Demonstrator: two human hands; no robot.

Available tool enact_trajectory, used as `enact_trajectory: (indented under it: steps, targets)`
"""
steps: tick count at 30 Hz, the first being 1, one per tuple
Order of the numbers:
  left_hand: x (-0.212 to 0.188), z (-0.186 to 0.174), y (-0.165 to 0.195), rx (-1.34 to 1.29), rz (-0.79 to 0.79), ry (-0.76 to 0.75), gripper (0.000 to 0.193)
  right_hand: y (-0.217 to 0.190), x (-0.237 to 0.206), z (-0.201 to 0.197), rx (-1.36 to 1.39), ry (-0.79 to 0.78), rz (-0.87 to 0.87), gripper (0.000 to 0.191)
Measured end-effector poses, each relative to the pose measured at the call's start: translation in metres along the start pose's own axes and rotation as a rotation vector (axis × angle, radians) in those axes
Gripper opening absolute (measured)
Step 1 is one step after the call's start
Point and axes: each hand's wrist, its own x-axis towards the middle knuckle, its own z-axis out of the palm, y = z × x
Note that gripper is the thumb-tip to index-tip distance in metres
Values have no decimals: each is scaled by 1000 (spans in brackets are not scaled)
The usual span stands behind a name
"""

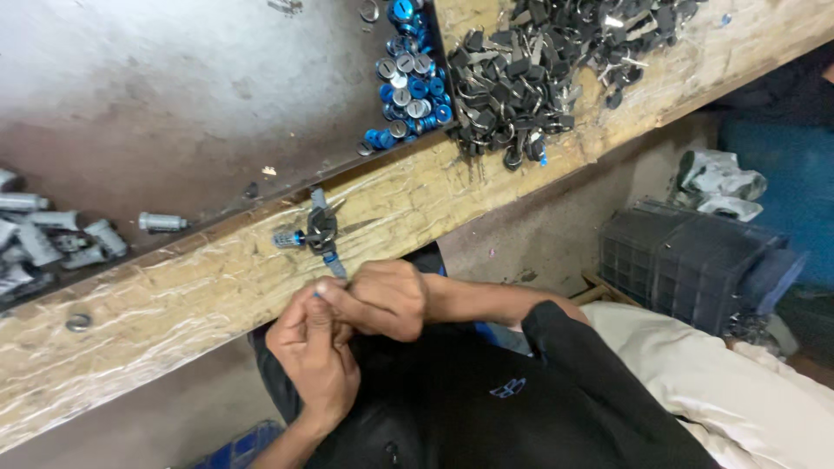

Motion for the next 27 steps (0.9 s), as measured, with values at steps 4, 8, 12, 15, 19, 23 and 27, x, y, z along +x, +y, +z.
enact_trajectory:
  steps: [4,8,12,15,19,23,27]
  targets:
    - [6,-21,11,892,587,-187,10,1,9,-24,36,-64,322,31]
    - [23,-26,29,971,796,-107,9,-3,27,-29,-200,-142,807,52]
    - [35,-24,32,992,791,-61,9,-13,49,9,-306,-142,816,64]
    - [41,-29,33,1001,755,6,12,-15,50,20,-71,-143,865,51]
    - [44,-29,31,842,662,12,17,-7,44,3,115,-39,800,43]
    - [44,-27,35,848,659,-7,20,-1,50,-19,291,12,991,32]
    - [45,-31,41,855,675,-41,18,1,48,-31,176,-15,994,31]
